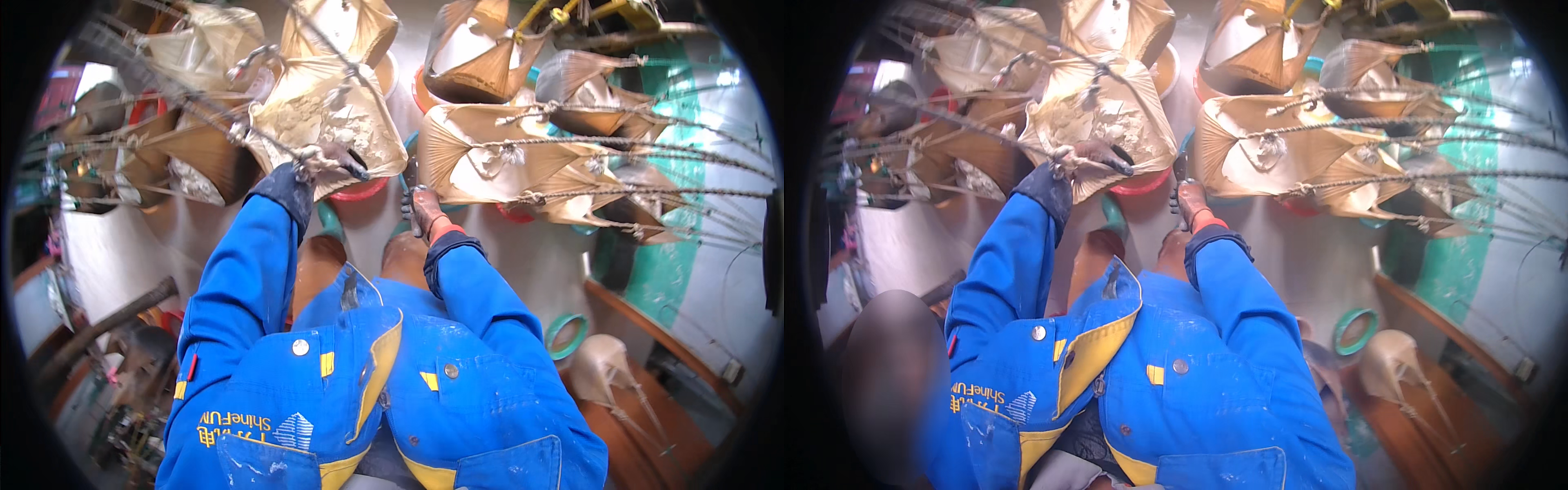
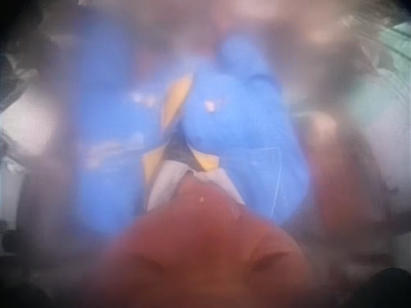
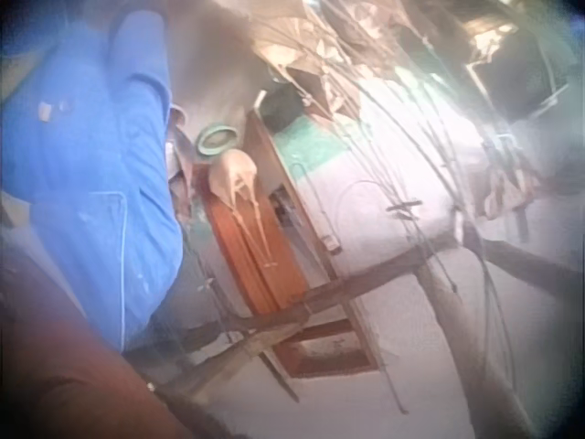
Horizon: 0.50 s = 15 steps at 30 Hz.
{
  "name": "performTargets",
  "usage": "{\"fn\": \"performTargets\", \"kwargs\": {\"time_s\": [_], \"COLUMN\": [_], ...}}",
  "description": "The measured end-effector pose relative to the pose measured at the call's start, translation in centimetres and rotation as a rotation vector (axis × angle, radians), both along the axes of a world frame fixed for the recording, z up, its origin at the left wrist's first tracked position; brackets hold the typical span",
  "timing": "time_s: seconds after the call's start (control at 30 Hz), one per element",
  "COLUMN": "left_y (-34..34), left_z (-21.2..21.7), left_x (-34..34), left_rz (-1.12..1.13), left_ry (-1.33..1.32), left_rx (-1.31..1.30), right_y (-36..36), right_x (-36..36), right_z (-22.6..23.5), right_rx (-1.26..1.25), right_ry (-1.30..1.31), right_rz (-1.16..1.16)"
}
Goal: The person stands on a boat deck and repeatedly opens hanging woven baskets to remove white lumpy items, placing them into nearby buckets. The person handles each basket one at a time, shaking and emptying its contents into the buckets.
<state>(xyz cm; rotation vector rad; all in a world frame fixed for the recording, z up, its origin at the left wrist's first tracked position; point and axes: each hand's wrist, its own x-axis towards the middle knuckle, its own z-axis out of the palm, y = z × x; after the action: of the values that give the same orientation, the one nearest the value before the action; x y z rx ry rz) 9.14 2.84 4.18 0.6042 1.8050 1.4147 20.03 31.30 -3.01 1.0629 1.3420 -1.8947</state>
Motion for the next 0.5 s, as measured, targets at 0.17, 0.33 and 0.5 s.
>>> {"fn": "performTargets", "kwargs": {"time_s": [0.17, 0.33, 0.5], "left_y": [2.2, 0.8, -0.6], "left_z": [-1.0, -0.9, -1.4], "left_x": [-2.1, -1.0, -0.2], "left_rz": [-0.371, -0.09, 0.266], "left_ry": [0.307, -0.431, -0.618], "left_rx": [-0.22, -0.102, -0.019], "right_y": [-5.5, -5.5, -4.6], "right_x": [-0.3, 1.8, 2.2], "right_z": [-0.2, 0.6, -0.7], "right_rx": [0.438, 0.646, 0.224], "right_ry": [0.555, 0.683, 0.128], "right_rz": [0.328, 0.279, -0.078]}}
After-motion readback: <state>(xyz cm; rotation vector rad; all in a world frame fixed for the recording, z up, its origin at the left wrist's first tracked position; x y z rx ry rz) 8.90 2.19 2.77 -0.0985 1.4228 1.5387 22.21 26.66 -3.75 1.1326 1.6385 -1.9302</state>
